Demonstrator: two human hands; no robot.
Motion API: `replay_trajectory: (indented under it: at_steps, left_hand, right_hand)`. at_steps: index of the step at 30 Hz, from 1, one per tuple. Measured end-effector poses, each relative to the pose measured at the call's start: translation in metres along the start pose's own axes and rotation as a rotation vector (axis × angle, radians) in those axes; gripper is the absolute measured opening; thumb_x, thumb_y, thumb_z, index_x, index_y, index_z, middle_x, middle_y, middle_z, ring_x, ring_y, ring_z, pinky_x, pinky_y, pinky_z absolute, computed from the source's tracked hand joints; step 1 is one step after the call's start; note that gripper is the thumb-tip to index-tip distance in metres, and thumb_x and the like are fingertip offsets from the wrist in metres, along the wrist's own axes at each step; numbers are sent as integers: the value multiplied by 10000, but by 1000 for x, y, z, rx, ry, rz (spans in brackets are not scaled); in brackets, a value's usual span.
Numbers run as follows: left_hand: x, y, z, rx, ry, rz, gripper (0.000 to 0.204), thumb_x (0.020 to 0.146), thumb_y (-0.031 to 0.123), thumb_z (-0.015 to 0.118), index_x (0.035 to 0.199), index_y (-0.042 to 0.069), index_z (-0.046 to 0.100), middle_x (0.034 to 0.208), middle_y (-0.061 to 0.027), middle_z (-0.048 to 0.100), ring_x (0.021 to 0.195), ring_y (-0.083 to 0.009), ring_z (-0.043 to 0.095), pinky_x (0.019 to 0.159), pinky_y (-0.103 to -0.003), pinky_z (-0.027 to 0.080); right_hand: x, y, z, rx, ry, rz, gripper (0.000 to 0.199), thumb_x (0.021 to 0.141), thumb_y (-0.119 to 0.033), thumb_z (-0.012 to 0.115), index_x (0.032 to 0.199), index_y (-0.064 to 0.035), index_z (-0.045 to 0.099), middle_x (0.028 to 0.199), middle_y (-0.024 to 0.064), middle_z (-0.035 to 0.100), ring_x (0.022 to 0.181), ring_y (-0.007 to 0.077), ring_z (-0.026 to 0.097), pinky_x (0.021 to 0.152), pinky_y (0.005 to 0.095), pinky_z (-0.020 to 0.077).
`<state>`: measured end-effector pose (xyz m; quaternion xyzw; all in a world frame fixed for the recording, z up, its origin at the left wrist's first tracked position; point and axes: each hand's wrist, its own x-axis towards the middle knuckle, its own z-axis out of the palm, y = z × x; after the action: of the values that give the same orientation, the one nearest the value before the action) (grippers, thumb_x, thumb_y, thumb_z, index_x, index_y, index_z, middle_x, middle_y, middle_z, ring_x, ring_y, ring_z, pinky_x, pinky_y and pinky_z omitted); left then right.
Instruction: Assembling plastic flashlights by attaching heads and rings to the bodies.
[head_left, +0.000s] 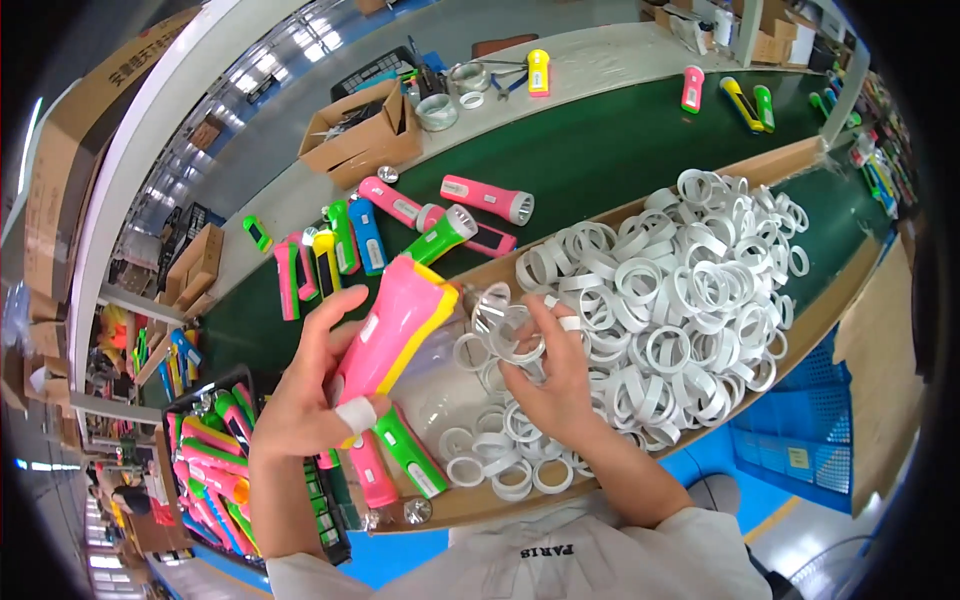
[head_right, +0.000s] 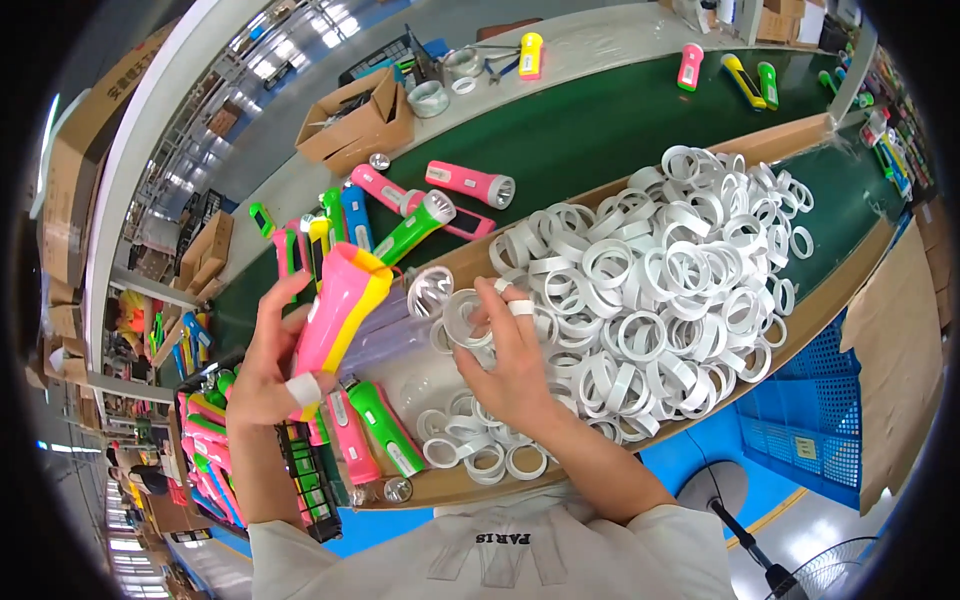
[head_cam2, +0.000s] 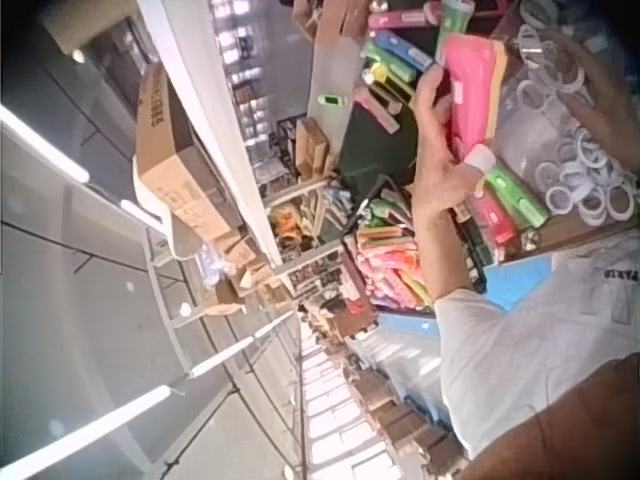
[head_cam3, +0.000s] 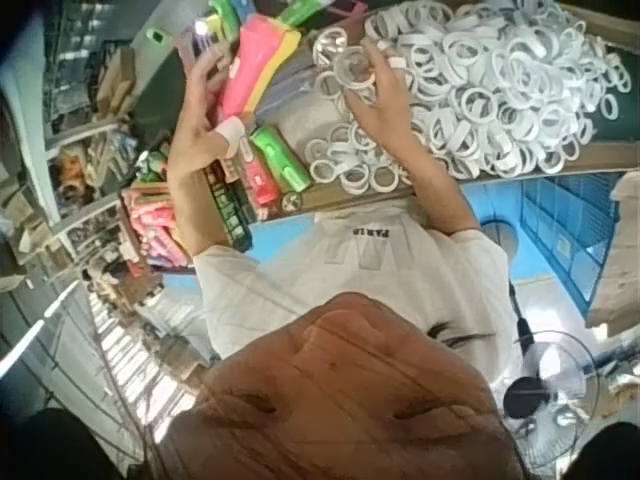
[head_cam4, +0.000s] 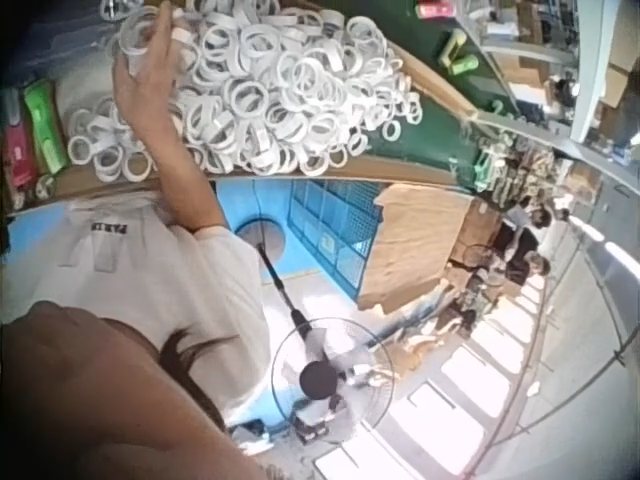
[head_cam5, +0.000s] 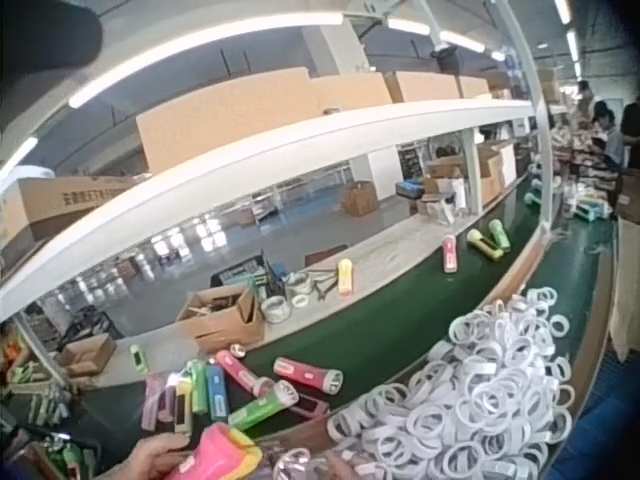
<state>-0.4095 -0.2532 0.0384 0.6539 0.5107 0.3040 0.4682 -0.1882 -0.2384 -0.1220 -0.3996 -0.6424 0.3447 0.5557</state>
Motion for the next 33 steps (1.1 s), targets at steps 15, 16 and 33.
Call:
replay_trajectory:
  at_steps: [15,16,33]
  left_hand:
    - [-84,-4,16,506,-11,154,724,701,65,736,1348,29,412,1224,-157,569,1049,-294,607,881,-376,489]
    - [-86,-3,17,712,-31,241,728,674,57,742,1332,34,432,1236,-162,568,1038,-325,612,857,-401,506]
    - [-98,5,10,1024,-152,164,578,702,145,743,1261,145,594,1016,-125,646,798,-306,653,610,-365,534]
  right_hand:
    - [-22,-21,22,255,-171,109,798,719,11,739,1415,-38,353,1251,173,501,1023,243,595,815,320,512]
    - [-23,-21,22,256,-174,112,798,719,11,739,1415,-38,353,1251,173,501,1023,243,595,815,320,512]
    - [-11,-56,-12,95,-579,-199,608,772,-274,775,1256,-39,492,1092,203,595,963,319,615,791,367,499]
